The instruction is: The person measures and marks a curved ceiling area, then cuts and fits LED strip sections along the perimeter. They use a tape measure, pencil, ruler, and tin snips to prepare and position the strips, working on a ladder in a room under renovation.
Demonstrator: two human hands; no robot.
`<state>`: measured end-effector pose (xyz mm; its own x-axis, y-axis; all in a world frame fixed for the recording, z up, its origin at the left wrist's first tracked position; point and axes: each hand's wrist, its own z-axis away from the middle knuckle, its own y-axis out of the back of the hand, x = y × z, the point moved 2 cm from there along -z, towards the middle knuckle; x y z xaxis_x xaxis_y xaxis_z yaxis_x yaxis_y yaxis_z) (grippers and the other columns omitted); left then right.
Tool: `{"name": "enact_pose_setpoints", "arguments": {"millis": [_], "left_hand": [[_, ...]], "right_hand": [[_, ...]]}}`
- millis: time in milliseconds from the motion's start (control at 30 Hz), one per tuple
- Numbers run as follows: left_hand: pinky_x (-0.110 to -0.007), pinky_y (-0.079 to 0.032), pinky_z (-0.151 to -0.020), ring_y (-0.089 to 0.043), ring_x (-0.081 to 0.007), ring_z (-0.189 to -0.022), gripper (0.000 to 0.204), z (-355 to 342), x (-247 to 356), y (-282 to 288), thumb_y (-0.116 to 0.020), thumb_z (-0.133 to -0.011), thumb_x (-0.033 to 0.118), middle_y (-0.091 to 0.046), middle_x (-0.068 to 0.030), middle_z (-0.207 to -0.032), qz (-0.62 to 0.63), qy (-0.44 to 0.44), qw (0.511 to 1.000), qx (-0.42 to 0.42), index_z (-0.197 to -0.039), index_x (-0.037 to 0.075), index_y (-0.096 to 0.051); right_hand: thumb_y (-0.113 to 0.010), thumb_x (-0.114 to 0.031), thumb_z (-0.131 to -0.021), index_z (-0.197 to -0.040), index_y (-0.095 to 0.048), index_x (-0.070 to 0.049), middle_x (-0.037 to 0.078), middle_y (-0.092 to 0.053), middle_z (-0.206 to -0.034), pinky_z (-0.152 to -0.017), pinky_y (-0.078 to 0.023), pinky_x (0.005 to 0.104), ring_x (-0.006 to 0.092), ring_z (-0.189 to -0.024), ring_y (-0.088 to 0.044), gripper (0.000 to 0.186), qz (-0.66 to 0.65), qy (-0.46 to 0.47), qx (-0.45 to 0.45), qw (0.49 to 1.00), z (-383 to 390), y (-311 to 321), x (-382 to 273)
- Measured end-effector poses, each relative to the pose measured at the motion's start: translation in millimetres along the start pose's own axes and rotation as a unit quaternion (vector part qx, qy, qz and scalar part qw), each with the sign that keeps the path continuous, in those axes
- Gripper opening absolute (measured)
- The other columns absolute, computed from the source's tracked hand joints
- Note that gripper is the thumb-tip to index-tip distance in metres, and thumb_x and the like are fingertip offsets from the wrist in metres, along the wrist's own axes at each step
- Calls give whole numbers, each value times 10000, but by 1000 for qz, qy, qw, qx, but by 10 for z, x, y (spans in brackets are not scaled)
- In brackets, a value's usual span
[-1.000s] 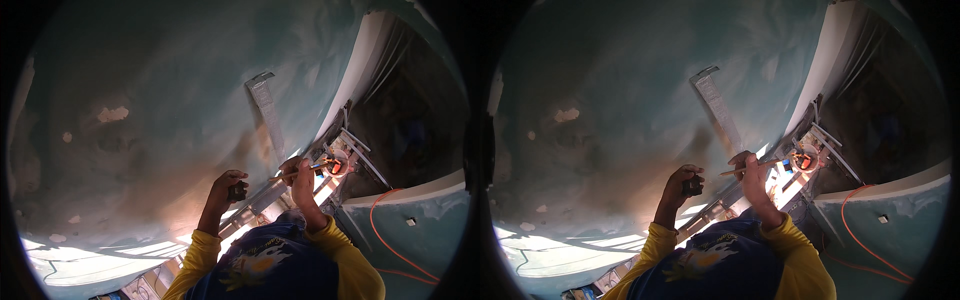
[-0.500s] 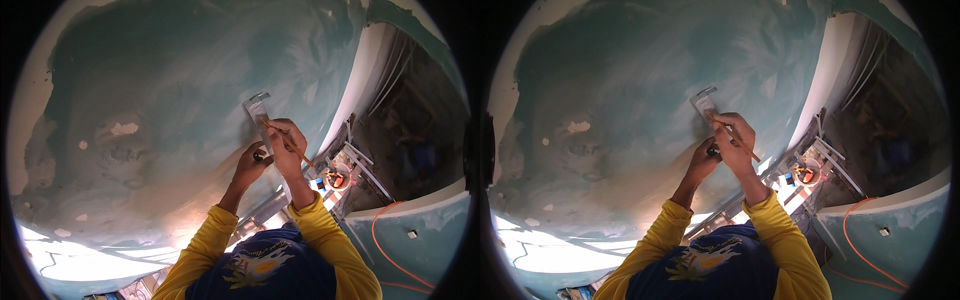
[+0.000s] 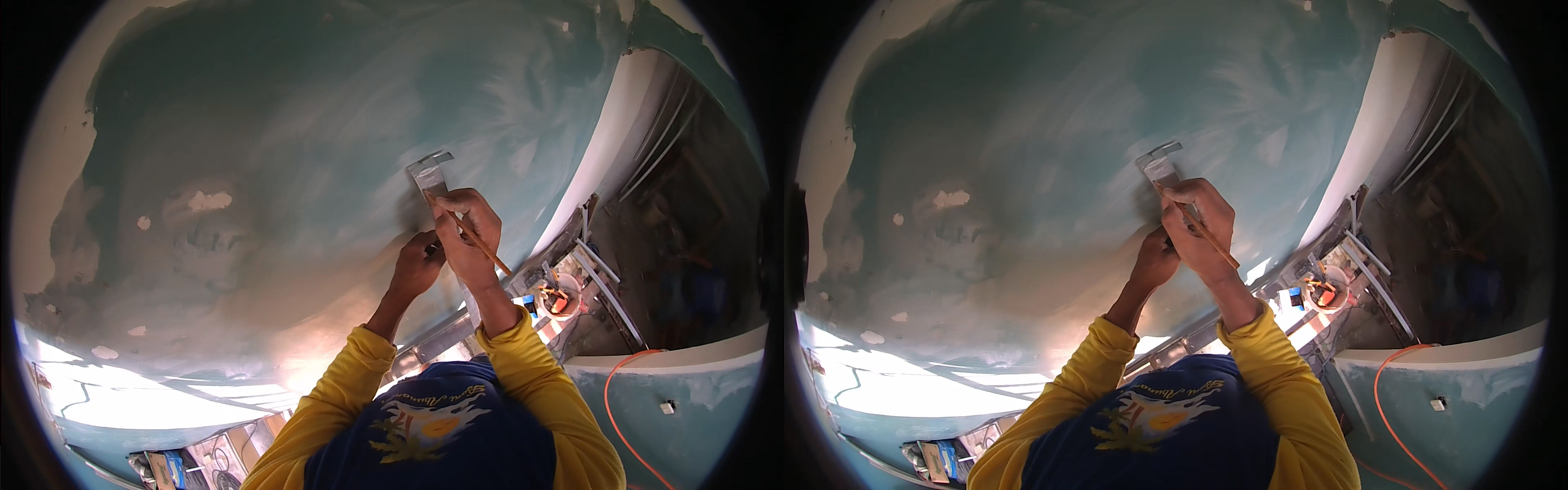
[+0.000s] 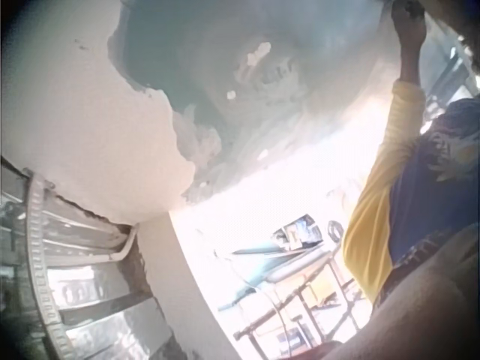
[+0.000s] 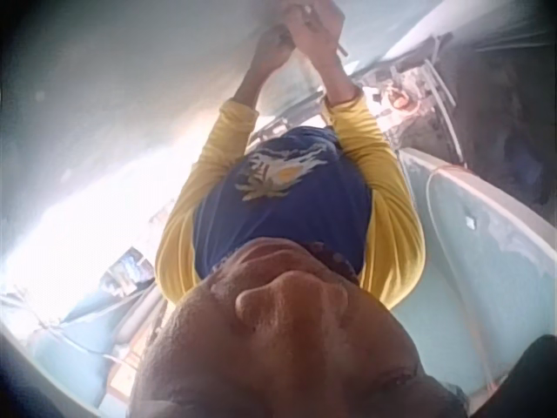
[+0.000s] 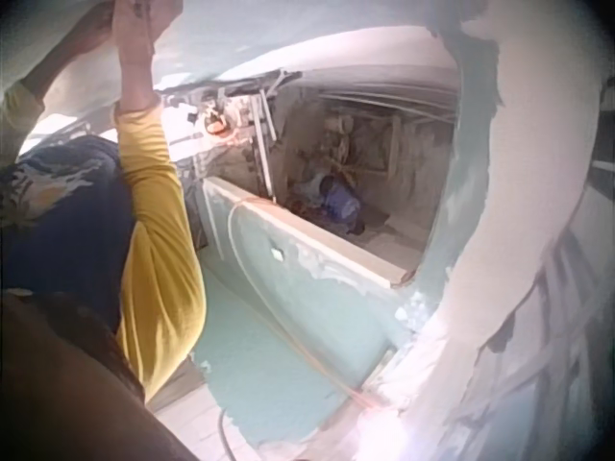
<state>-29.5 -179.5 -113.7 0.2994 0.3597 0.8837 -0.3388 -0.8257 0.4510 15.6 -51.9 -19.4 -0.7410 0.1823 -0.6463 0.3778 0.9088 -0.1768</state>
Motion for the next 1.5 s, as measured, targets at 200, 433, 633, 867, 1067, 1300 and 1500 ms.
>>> {"name": "enact_pose_setpoints", "arguments": {"millis": [200,433,633,867,1067,1300,1500], "left_hand": [[-403,-553,-834,-714,-308,-920,313,-7,-12,-9,-697,-922,167,-709,-198,-1073,-4,8,1000,-1,-1200,23,-699],[-343,-528,-811,-684,-204,-887,269,8,139,16,-721,-924,170,-723,-122,-994,-10,-1,1000,-1,-1141,12,-709],[-351,-536,-828,-691,-231,-900,291,9,52,8,-740,-926,199,-712,-145,-1018,7,-10,1000,10,-1155,21,-717],[-396,-554,-838,-707,-311,-936,317,13,12,-1,-717,-907,157,-702,-189,-1084,0,3,1000,-1,-1189,14,-700],[-402,-555,-837,-706,-327,-938,313,23,40,12,-703,-912,156,-703,-193,-1090,-5,-7,1000,7,-1189,12,-696],[-383,-553,-799,-708,-285,-879,327,45,175,16,-754,-913,233,-706,-178,-1039,-31,-8,999,23,-1153,15,-714],[-387,-554,-784,-706,-287,-857,286,87,83,-33,-736,-909,196,-702,-176,-1026,-12,-24,998,53,-1128,13,-710]], "right_hand": [[-662,100,-902,-1032,-650,15,124,-682,-1004,-786,-533,277,174,-905,-671,155,-17,-11,-11,1000,-1,12,-15],[-656,36,-899,-992,-631,7,107,-672,-939,-715,-513,251,148,-793,-652,101,16,-7,98,995,-40,165,87],[-672,31,-903,-992,-627,5,116,-670,-958,-743,-517,278,169,-805,-640,103,3,-33,57,998,-9,185,74],[-683,89,-855,-1005,-642,6,128,-688,-939,-743,-547,295,193,-807,-678,176,7,22,13,1000,-27,-7,-22],[-686,83,-863,-1002,-648,6,122,-690,-938,-733,-543,287,178,-794,-678,163,1,28,10,1000,-16,-39,-4],[-681,14,-924,-992,-624,9,108,-681,-981,-756,-511,255,140,-845,-646,90,-46,-76,151,985,85,159,162],[-700,39,-901,-993,-634,2,112,-683,-957,-773,-522,276,164,-850,-657,118,-19,-9,48,999,66,68,29]]}}
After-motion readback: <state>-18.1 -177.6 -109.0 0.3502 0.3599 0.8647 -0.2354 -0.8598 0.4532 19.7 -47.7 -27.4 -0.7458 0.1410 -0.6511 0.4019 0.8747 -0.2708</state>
